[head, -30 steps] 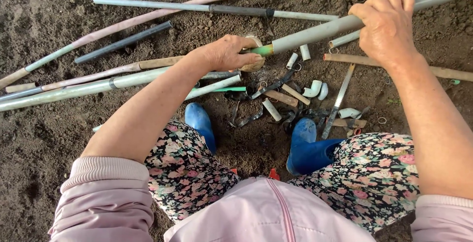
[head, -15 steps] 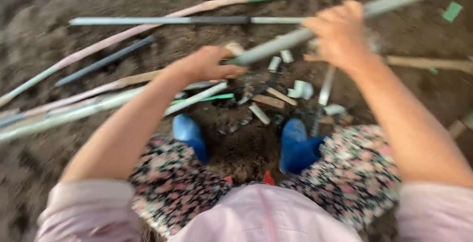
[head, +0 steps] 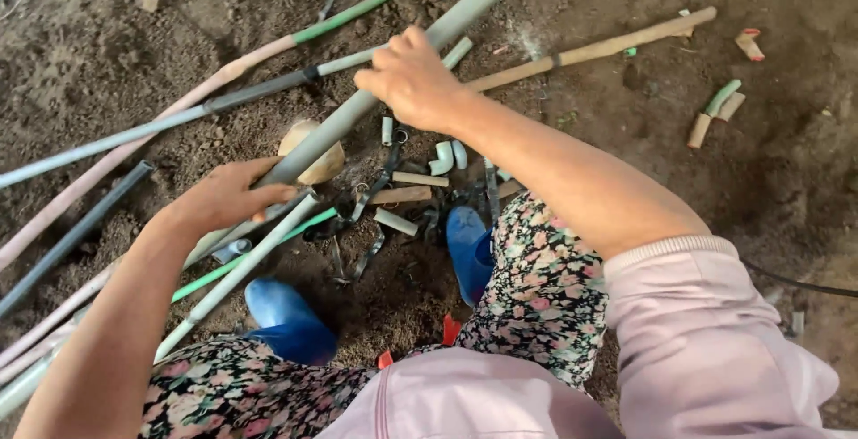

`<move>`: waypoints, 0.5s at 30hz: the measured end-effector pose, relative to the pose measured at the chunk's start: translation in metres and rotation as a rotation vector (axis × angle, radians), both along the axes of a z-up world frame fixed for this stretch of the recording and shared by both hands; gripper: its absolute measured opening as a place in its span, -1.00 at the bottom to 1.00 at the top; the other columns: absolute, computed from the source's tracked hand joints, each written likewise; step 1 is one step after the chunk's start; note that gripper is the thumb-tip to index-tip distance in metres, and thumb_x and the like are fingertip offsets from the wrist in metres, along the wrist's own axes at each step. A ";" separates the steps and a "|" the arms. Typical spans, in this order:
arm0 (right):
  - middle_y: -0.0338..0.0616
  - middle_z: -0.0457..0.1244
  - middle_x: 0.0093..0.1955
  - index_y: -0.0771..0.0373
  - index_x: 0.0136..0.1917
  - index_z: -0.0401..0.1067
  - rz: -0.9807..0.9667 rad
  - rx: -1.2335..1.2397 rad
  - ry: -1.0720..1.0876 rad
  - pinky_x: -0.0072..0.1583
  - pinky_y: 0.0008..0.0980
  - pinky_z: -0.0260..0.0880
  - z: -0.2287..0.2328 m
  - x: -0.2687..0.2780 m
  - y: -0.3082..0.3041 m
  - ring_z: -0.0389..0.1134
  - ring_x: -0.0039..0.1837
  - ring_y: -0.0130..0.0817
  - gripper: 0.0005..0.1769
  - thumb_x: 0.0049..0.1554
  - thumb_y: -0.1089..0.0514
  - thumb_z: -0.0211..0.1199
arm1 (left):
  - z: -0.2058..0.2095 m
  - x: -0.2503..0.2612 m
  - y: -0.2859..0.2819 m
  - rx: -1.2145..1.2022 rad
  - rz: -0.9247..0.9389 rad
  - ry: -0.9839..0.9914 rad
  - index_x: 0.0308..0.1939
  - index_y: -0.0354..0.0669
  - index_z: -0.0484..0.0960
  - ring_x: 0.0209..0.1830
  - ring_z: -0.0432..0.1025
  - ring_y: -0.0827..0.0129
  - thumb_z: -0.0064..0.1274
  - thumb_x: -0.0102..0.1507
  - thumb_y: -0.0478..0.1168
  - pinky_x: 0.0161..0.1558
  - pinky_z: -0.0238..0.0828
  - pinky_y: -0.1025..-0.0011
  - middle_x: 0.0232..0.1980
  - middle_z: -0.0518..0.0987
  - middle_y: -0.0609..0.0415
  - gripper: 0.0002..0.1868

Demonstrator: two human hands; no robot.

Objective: The person sits on a small red stool on the ground and assembles PVC pipes. They insert a smaller green pipe into a larger white pipe, then wrap the joint with black tape. They also use a wooden stick to tap the pipe assembly.

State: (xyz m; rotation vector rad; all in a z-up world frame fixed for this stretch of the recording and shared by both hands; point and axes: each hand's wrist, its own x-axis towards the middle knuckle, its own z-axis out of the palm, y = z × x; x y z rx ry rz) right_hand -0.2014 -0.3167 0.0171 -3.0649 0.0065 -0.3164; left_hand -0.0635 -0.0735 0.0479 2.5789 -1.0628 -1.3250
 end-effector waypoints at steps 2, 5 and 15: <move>-0.25 0.12 -0.38 0.12 -0.20 0.42 0.007 0.020 0.042 0.04 -0.25 0.04 -0.013 0.001 -0.002 0.05 -0.18 -0.29 -0.91 0.06 0.30 0.19 | -0.020 0.008 0.002 -0.019 -0.028 -0.003 0.19 0.07 0.45 -0.33 0.49 0.28 -0.05 0.12 0.09 -0.20 0.33 0.31 -0.26 0.62 0.04 -0.43; -0.22 0.18 -0.38 0.10 -0.18 0.45 0.111 -0.003 -0.020 -0.13 -0.18 0.13 -0.017 0.005 -0.005 0.17 -0.25 -0.19 -0.85 -0.09 0.23 0.21 | -0.068 0.036 0.009 -0.167 -0.125 -0.061 0.02 -0.07 0.51 -0.27 0.45 0.18 -0.04 0.09 0.12 -0.18 0.32 0.24 -0.20 0.60 0.02 -0.48; -0.03 0.30 -0.06 0.06 0.08 0.45 -0.040 -0.047 0.400 0.07 -0.09 0.24 -0.066 0.053 -0.032 0.30 0.03 -0.05 -0.56 -0.12 0.21 0.28 | -0.091 0.046 -0.022 -0.204 -0.108 -0.045 0.12 -0.07 0.45 -0.12 0.47 0.23 -0.04 0.19 0.03 0.03 0.36 0.27 -0.08 0.57 -0.01 -0.53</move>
